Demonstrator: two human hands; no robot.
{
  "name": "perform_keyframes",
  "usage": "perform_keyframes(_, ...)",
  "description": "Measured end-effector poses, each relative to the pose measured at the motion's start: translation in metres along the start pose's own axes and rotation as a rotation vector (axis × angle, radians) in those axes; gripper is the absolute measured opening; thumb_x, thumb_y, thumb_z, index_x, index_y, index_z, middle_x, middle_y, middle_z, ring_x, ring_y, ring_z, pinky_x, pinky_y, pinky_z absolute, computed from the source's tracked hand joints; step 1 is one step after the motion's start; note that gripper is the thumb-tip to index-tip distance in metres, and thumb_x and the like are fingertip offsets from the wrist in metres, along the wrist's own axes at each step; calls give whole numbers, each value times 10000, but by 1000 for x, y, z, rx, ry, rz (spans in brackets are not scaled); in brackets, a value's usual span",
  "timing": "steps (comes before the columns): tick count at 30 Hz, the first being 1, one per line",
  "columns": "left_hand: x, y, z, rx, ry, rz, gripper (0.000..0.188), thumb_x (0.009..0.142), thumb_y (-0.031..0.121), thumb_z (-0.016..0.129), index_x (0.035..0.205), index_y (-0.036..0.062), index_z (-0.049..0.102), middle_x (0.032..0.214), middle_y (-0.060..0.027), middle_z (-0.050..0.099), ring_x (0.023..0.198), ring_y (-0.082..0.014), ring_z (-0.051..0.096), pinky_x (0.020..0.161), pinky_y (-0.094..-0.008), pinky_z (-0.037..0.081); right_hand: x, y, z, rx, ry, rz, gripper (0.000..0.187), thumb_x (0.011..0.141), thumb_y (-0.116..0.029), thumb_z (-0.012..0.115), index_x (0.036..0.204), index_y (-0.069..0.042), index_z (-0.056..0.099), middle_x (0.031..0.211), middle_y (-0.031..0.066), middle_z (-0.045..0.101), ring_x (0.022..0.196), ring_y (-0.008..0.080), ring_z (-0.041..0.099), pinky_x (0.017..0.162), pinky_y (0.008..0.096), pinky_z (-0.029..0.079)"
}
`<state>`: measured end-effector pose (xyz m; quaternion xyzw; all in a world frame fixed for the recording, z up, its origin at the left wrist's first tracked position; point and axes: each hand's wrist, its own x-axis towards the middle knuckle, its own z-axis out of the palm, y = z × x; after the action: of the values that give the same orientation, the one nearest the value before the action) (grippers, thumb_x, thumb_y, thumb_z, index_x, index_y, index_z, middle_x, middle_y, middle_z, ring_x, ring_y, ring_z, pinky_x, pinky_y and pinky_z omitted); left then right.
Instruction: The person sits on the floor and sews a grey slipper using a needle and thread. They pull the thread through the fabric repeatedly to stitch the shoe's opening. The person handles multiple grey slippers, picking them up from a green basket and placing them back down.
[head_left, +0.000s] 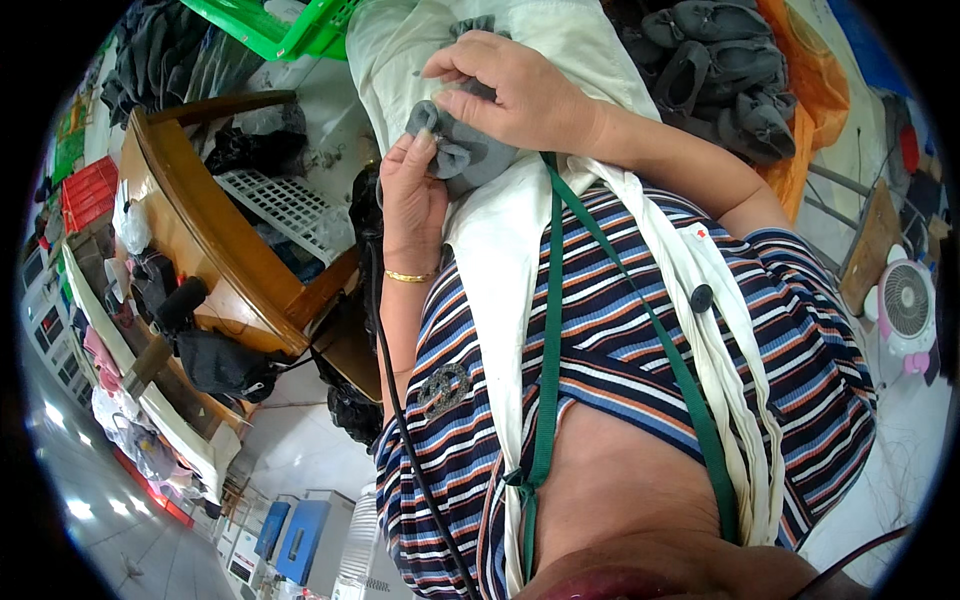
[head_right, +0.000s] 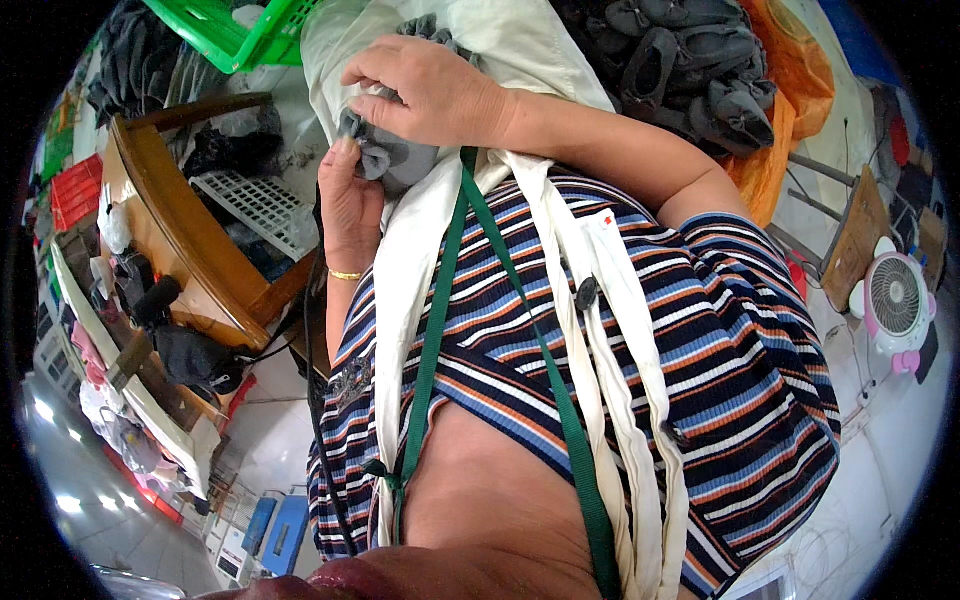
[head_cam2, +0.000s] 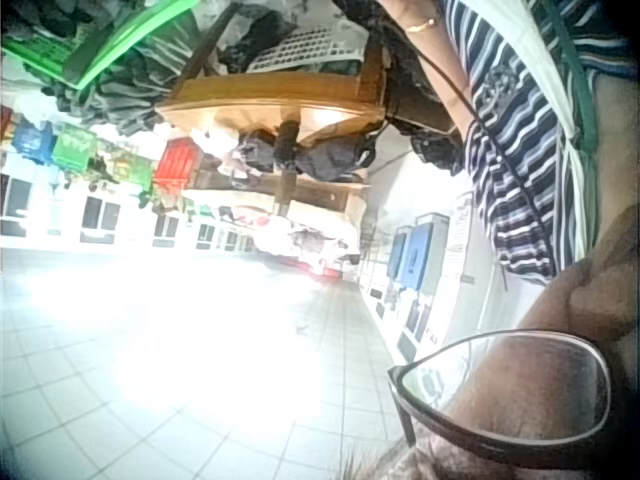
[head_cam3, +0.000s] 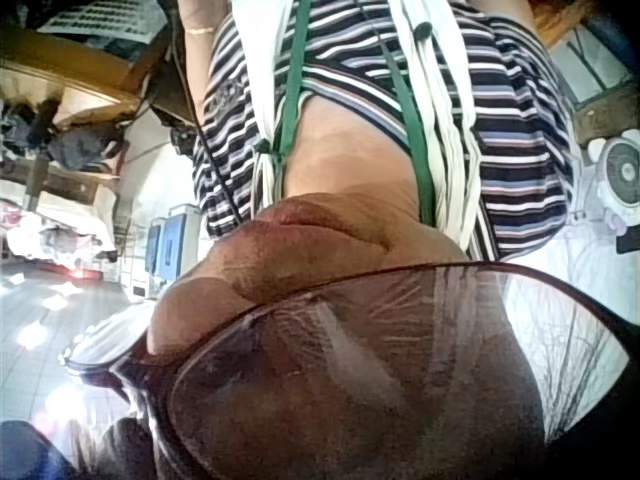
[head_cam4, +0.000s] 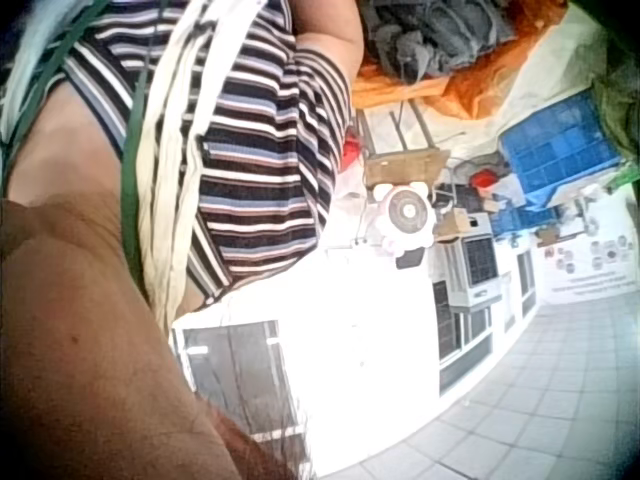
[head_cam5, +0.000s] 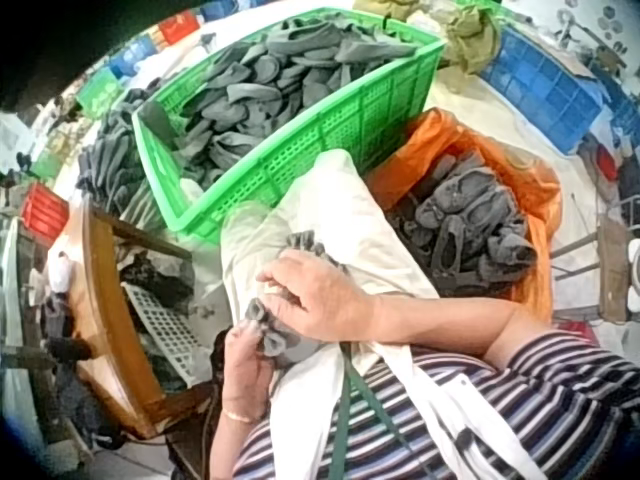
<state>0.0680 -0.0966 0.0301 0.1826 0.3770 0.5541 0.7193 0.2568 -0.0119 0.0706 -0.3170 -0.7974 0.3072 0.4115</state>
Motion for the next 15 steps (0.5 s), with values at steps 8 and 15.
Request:
perform_keyframes(8, -1, -7, -13, -59, 25, -8, 229, 954, 153, 611, 1133, 11, 608, 1070, -67, 691, 969, -155, 661, 892, -300, 498, 1, 1, 7, -1, 8, -45, 232, 901, -144, 659, 1105, -39, 629, 934, 95, 604, 834, 223, 620, 728, 291, 513)
perform_keyframes(15, -3, 4, -7, 43, 30, -49, 194, 944, 132, 600, 1114, 40, 609, 1057, -54, 676, 985, -167, 640, 896, -326, 491, 0, 0, 5, -11, 35, -19, 228, 885, -136, 660, 1090, -41, 631, 921, 99, 600, 847, 236, 619, 739, 318, 510)
